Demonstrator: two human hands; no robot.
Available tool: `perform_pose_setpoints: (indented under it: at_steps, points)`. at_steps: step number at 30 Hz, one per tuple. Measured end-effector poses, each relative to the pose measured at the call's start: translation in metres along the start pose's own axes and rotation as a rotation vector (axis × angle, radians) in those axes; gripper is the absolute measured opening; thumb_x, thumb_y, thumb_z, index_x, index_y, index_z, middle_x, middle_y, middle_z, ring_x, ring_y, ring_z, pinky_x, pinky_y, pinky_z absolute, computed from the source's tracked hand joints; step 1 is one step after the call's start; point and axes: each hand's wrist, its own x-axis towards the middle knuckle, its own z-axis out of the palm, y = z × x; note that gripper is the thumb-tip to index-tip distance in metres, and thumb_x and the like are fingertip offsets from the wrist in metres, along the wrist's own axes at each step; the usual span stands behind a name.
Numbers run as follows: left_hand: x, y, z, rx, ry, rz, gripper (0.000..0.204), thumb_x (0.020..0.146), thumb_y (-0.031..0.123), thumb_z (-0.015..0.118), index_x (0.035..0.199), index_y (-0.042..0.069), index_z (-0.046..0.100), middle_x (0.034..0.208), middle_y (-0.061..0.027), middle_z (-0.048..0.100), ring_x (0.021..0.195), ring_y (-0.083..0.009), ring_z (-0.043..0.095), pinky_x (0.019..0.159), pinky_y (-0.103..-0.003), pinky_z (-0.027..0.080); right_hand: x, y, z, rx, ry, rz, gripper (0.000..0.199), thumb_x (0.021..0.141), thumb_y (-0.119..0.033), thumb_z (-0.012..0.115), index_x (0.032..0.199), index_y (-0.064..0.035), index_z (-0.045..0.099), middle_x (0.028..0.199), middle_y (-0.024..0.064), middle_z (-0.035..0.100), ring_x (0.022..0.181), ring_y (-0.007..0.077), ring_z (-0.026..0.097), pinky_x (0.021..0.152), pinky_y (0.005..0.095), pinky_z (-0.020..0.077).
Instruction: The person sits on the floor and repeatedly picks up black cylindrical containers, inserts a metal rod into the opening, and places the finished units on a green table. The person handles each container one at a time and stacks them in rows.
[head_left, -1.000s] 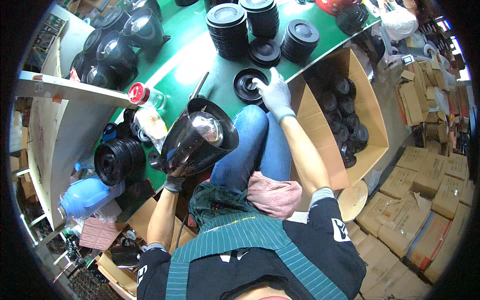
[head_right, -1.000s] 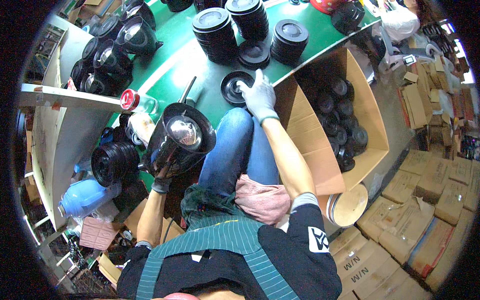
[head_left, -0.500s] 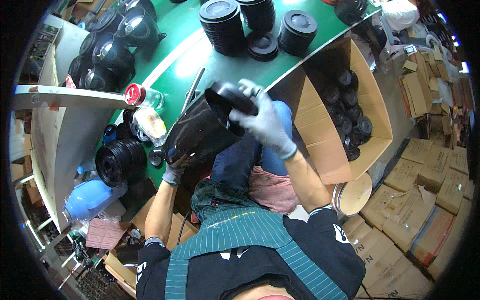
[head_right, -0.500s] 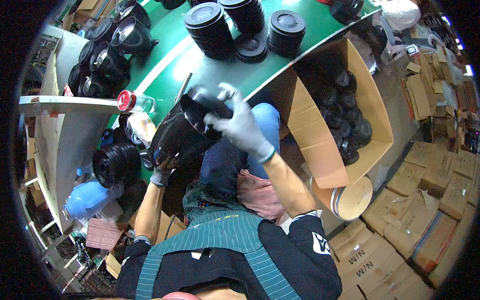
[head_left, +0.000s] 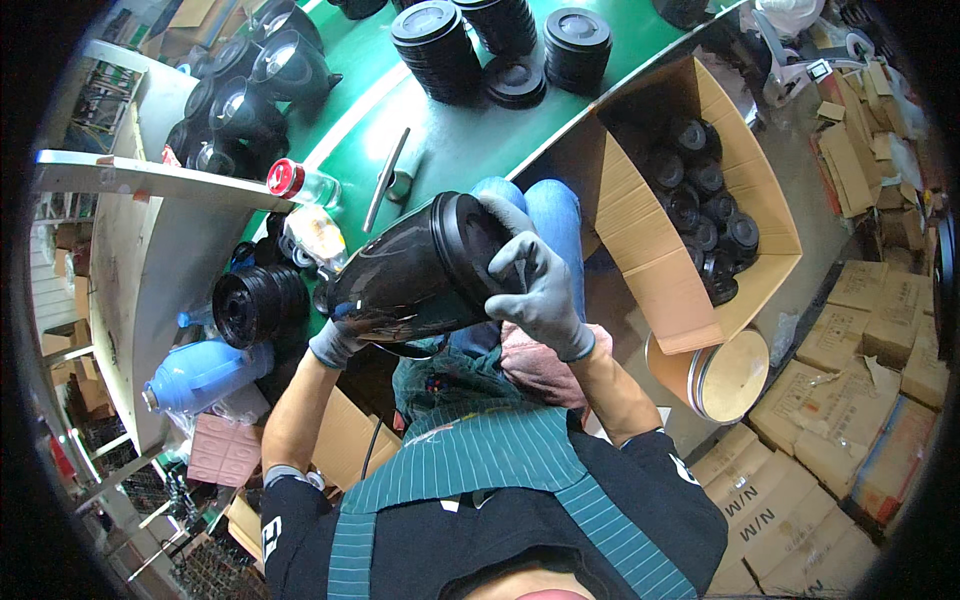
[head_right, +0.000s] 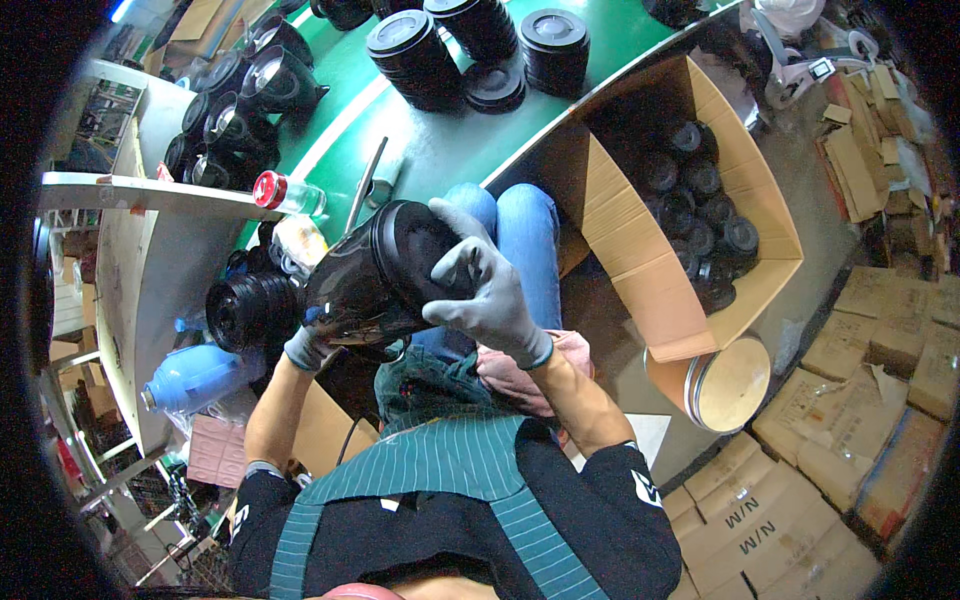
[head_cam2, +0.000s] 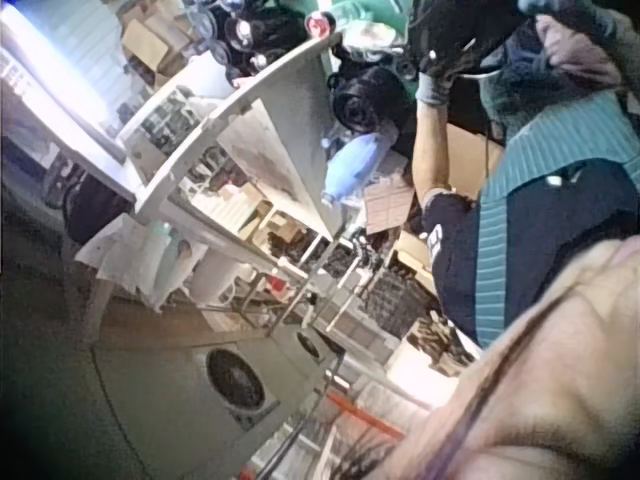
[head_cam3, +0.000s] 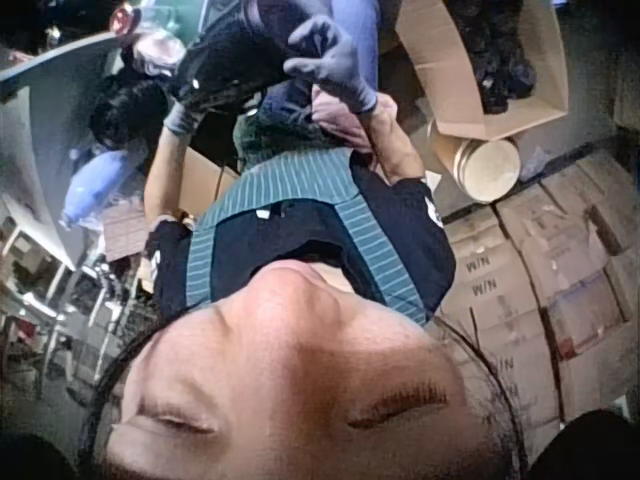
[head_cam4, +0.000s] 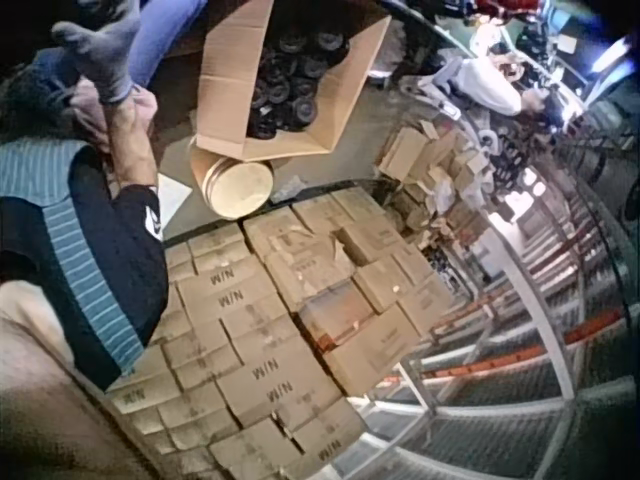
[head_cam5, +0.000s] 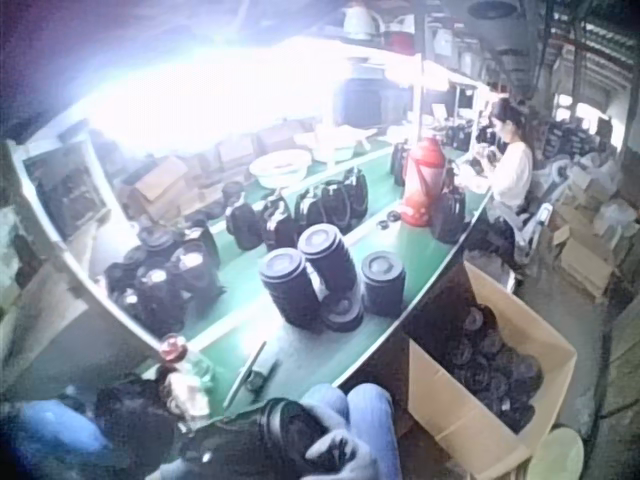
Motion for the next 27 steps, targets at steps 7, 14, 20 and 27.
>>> perform_pose_setpoints:
  at_steps: [7,14,20,27]
  points:
    - [0.001,-0.003,0.009,-0.121,-0.127,-0.216,0.051,0.111,0.024,0.062,0.159,0.009,0.051,0.157,-0.0141,0.060,0.134,-0.0288,0.065,0.118,-0.048,0.052,-0.012,-0.014,-0.008,-0.090,-0.060,-0.176,0.057,0.067,-0.024,0.104,0.109,-0.0079,0.069,0.171,0.0256,0.038,0.154,0.0346,0.045,0.124,0.0415,0.0387]
    - [-0.012,0.072,0.087,0.317,0.081,0.462,0.047,0.106,0.023,0.062,0.150,0.006,0.060,0.143,-0.0170,0.069,0.124,-0.0297,0.071,0.106,-0.044,0.057,-0.026,0.012,-0.020,-0.221,0.136,0.169,0.107,0.097,-0.073,0.064,0.170,-0.0019,0.029,0.159,0.0259,0.052,0.150,0.0376,0.048,0.126,0.0423,0.0371]
    - [-0.027,0.150,0.190,2.392,-0.378,1.145,0.049,0.088,0.016,0.072,0.136,0.009,0.070,0.130,-0.0190,0.072,0.104,-0.0298,0.077,0.080,-0.034,0.065,-0.035,0.067,-0.024,0.038,-0.175,0.633,0.058,0.116,-0.038,0.048,0.162,-0.0030,0.045,0.160,0.0103,0.054,0.147,0.0210,0.047,0.129,0.0372,0.0315]
    - [-0.031,0.170,0.193,2.110,-0.241,1.035,0.042,0.082,0.022,0.081,0.122,0.008,0.079,0.121,-0.0101,0.079,0.100,-0.0228,0.079,0.079,-0.035,0.065,-0.032,0.031,-0.030,0.517,-0.418,0.915,0.074,0.117,-0.062,0.027,0.164,-0.0082,0.047,0.159,0.0122,0.057,0.140,0.0243,0.057,0.128,0.0332,0.0321]
